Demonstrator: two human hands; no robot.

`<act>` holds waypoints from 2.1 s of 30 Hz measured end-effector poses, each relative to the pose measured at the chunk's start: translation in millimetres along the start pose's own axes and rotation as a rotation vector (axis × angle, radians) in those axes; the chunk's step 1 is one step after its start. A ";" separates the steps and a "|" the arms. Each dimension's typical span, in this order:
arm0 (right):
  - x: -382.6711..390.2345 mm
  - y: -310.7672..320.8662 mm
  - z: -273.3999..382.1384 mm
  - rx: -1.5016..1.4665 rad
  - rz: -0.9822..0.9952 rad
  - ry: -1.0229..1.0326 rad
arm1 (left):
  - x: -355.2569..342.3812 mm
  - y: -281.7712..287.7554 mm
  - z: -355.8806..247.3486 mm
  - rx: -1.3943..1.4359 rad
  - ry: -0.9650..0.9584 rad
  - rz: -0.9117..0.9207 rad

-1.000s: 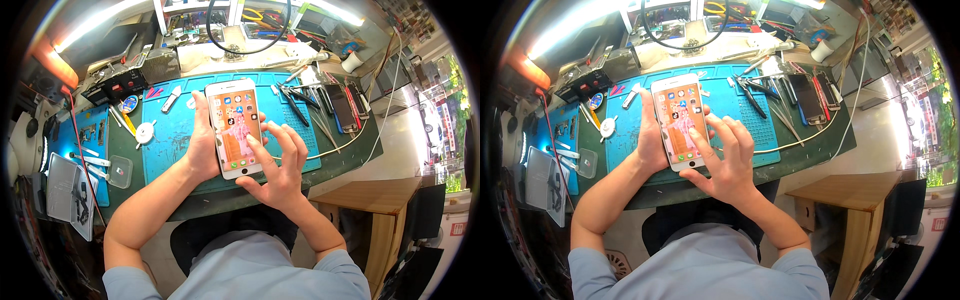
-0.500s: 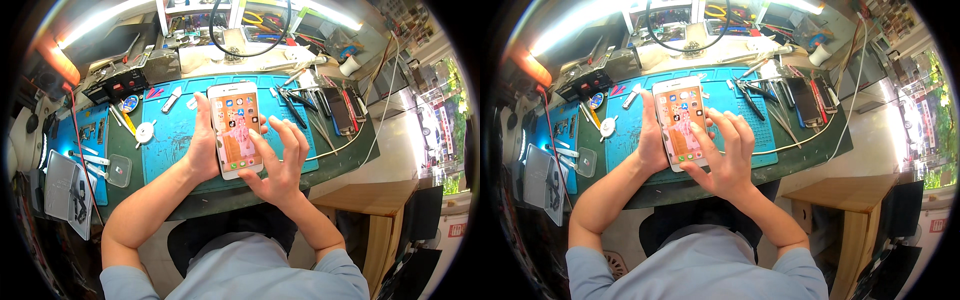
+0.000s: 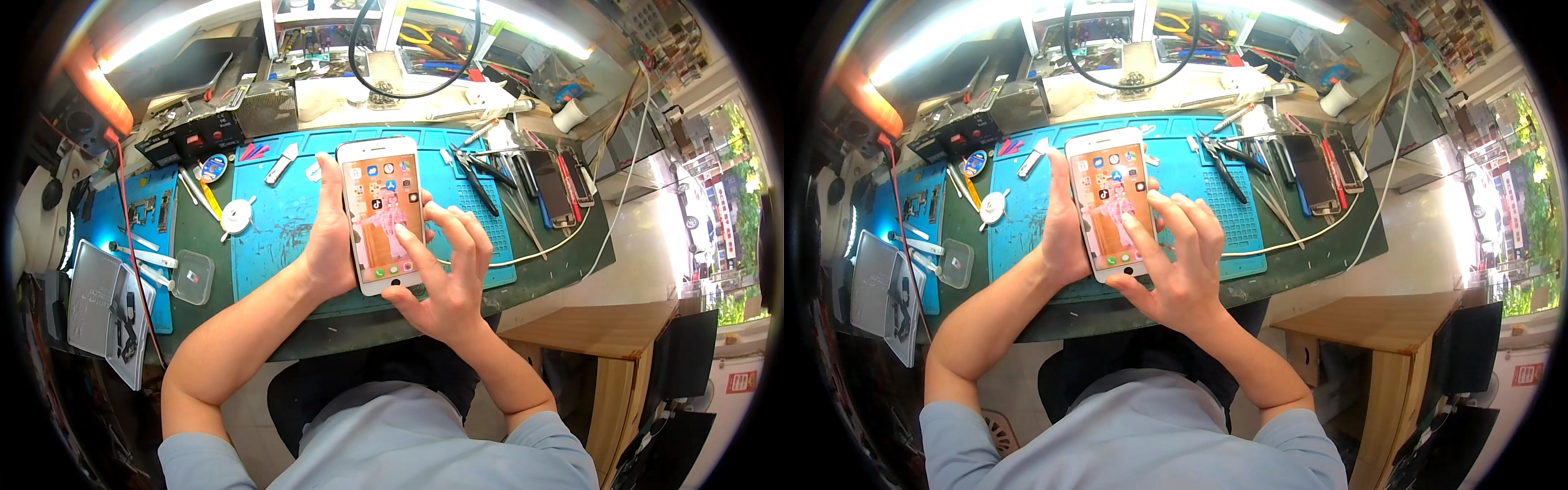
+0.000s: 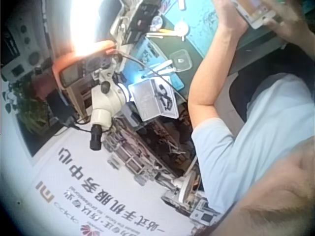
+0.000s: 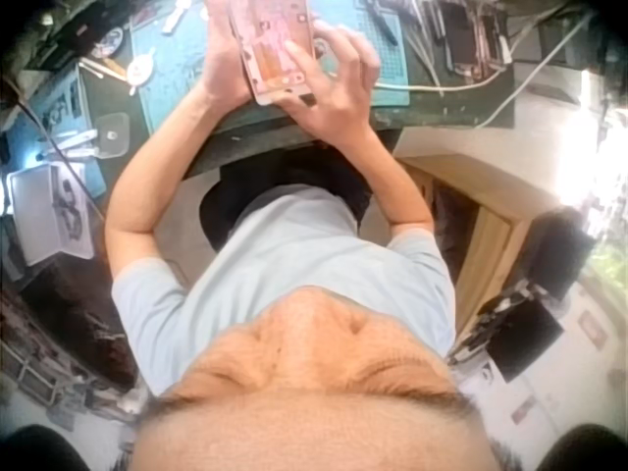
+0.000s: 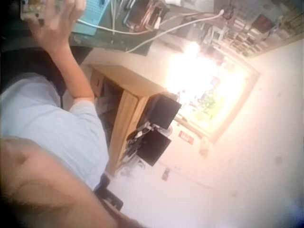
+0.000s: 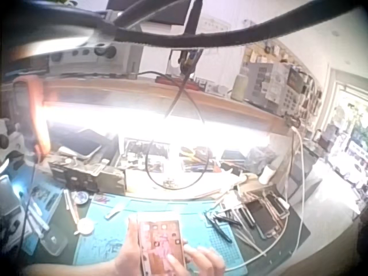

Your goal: The person uses a metal spudger to pry open the screen of a white smartphone. They then test the device's functionality by navigating the touchscreen interface, opening the dialer, and checking the camera. Finally, they remove the screen assembly to expose the internal components.

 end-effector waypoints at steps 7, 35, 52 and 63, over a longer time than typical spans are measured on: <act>-2.4 -1.0 3.9 -0.039 -0.002 0.029 | -0.9 2.4 0.5 0.006 0.001 -0.001; -2.9 4.3 -0.5 -0.013 -0.029 -0.017 | -0.6 2.9 -0.8 -0.002 -0.006 -0.054; -4.2 3.3 1.4 -0.031 -0.015 -0.004 | 0.4 1.3 -0.1 -0.044 -0.003 -0.078; -4.0 3.2 1.5 -0.038 -0.021 0.000 | -0.1 1.7 1.6 -0.053 0.009 -0.042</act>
Point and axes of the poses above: each hand's wrist, its own x-axis away from the middle knuckle, its own y-axis out of the back of the hand, z = x × y, the point moved 7 cm from there along -x, towards the middle knuckle, and after that the axes turned 2 degrees about y, right-handed, at the moved point
